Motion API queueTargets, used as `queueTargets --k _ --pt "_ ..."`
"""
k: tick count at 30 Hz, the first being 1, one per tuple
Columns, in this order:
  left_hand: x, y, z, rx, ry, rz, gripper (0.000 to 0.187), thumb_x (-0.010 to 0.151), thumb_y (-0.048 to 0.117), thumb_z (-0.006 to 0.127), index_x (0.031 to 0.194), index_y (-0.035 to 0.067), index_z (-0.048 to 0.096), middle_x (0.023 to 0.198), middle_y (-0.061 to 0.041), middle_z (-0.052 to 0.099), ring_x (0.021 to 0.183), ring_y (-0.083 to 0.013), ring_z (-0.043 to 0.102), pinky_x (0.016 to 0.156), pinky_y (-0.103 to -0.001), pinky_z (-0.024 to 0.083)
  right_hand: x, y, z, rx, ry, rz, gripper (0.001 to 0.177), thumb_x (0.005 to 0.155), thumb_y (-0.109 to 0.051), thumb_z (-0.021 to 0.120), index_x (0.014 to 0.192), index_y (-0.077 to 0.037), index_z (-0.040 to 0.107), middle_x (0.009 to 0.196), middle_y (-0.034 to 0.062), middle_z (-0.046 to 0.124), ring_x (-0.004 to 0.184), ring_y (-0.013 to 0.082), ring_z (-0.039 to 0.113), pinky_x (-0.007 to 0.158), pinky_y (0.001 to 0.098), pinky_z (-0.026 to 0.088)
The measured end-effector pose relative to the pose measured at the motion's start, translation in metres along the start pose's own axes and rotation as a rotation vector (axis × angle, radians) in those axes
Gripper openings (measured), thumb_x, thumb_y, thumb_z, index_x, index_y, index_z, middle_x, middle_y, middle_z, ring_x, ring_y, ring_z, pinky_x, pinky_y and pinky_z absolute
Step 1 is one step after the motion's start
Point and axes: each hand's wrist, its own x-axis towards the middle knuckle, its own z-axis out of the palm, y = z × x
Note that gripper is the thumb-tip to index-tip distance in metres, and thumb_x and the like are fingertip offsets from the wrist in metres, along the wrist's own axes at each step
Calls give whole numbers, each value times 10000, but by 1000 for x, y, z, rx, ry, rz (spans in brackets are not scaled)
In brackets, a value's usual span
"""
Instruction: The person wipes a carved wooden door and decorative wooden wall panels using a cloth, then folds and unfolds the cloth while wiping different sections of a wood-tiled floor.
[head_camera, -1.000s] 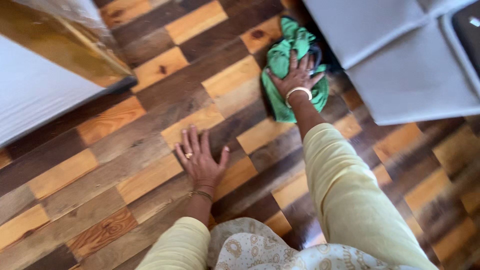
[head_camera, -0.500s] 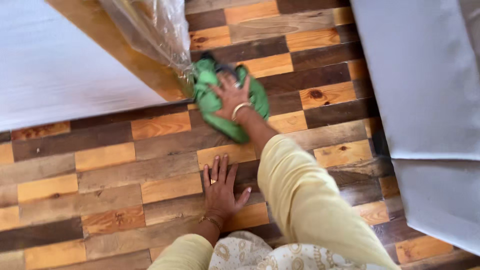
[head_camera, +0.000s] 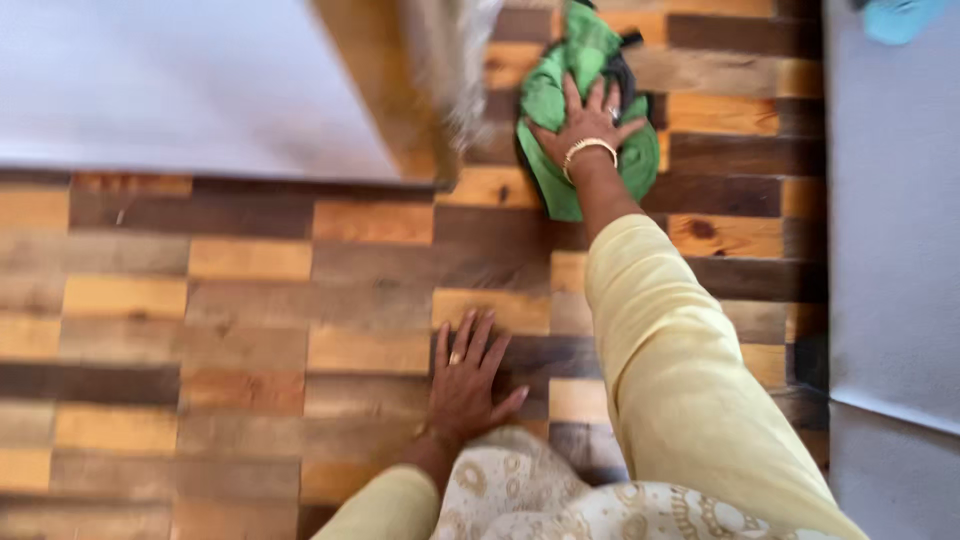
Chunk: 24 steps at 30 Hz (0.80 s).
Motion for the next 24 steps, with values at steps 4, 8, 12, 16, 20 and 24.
queueTargets --k 4,8,12,16,20,24 --pt "-5 -6 4 -41 -44 -42 770 828 583 660 1405 81 566 1631 -182 319 1542 -371 199 1228 -616 92 -34 -37 26 -78 51 -101 993 876 -773 499 1645 -306 81 1716 132 50 1574 342 62 1142 787 85" --pt "-15 -6 12 1 -30 -46 711 846 515 651 1397 78 549 1638 -185 312 1551 -366 212 1243 -616 96 -91 -52 60 -88 96 -154 1023 893 -784 483 1654 -228 87 1706 178 76 1575 340 60 1156 764 89" --pt "-14 -8 16 15 198 -106 725 911 419 595 1523 52 466 1670 -199 291 1564 -373 225 1245 -610 95 -153 -80 80 -167 54 -267 971 916 -806 453 1605 -204 128 1685 183 60 1557 349 38 1134 767 71" --pt "-13 -12 14 -167 407 -276 657 1006 376 541 1558 49 400 1677 -223 265 1570 -422 225 1273 -608 125 -203 -56 90 -144 1 -458 1010 815 -762 586 1618 -286 200 1684 163 135 1571 312 105 1176 708 130" --pt "-9 -21 4 -258 442 -167 560 1027 396 559 1529 154 499 1689 -190 264 1562 -439 256 1269 -548 252 -246 -26 113 -189 69 -510 1002 786 -611 697 1627 -317 236 1668 153 218 1546 319 166 1121 720 201" --pt "2 -58 -25 -265 339 34 436 986 397 594 1367 197 660 1603 -238 383 1424 -449 402 1122 -496 395 -289 -21 114 80 67 -671 1064 710 -548 801 1571 -214 274 1613 188 326 1485 353 286 1129 611 285"
